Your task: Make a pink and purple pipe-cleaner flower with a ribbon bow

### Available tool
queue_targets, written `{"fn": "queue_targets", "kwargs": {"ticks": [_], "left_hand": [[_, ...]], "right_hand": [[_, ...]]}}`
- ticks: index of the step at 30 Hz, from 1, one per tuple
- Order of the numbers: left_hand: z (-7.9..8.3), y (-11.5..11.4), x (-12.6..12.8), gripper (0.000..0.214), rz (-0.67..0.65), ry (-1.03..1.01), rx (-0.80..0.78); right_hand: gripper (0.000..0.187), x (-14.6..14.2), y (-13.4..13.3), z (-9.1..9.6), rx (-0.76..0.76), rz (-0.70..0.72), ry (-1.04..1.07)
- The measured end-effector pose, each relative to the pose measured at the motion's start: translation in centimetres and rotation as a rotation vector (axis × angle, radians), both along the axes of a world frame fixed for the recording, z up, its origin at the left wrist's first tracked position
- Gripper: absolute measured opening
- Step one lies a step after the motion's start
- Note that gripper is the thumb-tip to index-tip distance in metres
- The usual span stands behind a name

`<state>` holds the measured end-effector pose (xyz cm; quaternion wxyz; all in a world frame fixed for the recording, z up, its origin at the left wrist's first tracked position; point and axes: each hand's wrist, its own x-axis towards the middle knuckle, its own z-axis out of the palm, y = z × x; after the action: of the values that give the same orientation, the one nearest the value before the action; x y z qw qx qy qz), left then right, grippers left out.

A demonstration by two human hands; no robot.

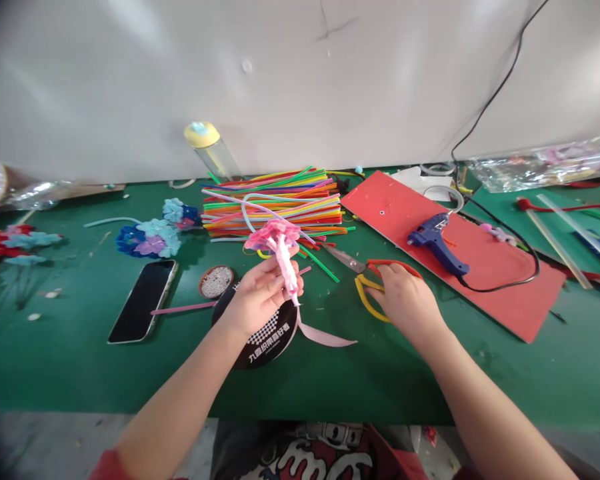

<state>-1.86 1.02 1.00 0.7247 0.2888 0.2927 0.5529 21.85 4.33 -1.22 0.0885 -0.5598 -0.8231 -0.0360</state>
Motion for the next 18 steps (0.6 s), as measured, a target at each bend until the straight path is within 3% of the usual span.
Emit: {"fn": "queue_targets", "kwargs": {"ticks": [5, 8, 10, 12, 18], "left_hand": [[-0.1, -0.2, 0.2, 0.033, -0.058, 0.057, -0.001], [-0.3, -0.4, 0.5, 0.034, -0.089, 0.125, -0.023], [-0.5, -0.5, 0.8, 0.029, -0.104, 0.163, -0.012], [-0.6, -0.7, 1.0, 0.025, -0.116, 0.189, 0.007], [-0.4, -1.0, 1.1, 0.024, -0.120, 0.276, 0.022]], "right_hand": [[0.020, -0.3, -0.4, 1.0, 0.132, 0.167, 0.068], [0.018, -1.1, -1.4, 2.3, 0.219, 0.439, 0.249], [0.023, -1.7, -2.2, 2.8, 0.190, 0.654, 0.324], [0.023, -2.1, -2.9, 2.9, 0.156, 0.779, 0.353], [0.032, -2.8, -3.3, 2.2, 0.080, 0.834, 0.294]]}}
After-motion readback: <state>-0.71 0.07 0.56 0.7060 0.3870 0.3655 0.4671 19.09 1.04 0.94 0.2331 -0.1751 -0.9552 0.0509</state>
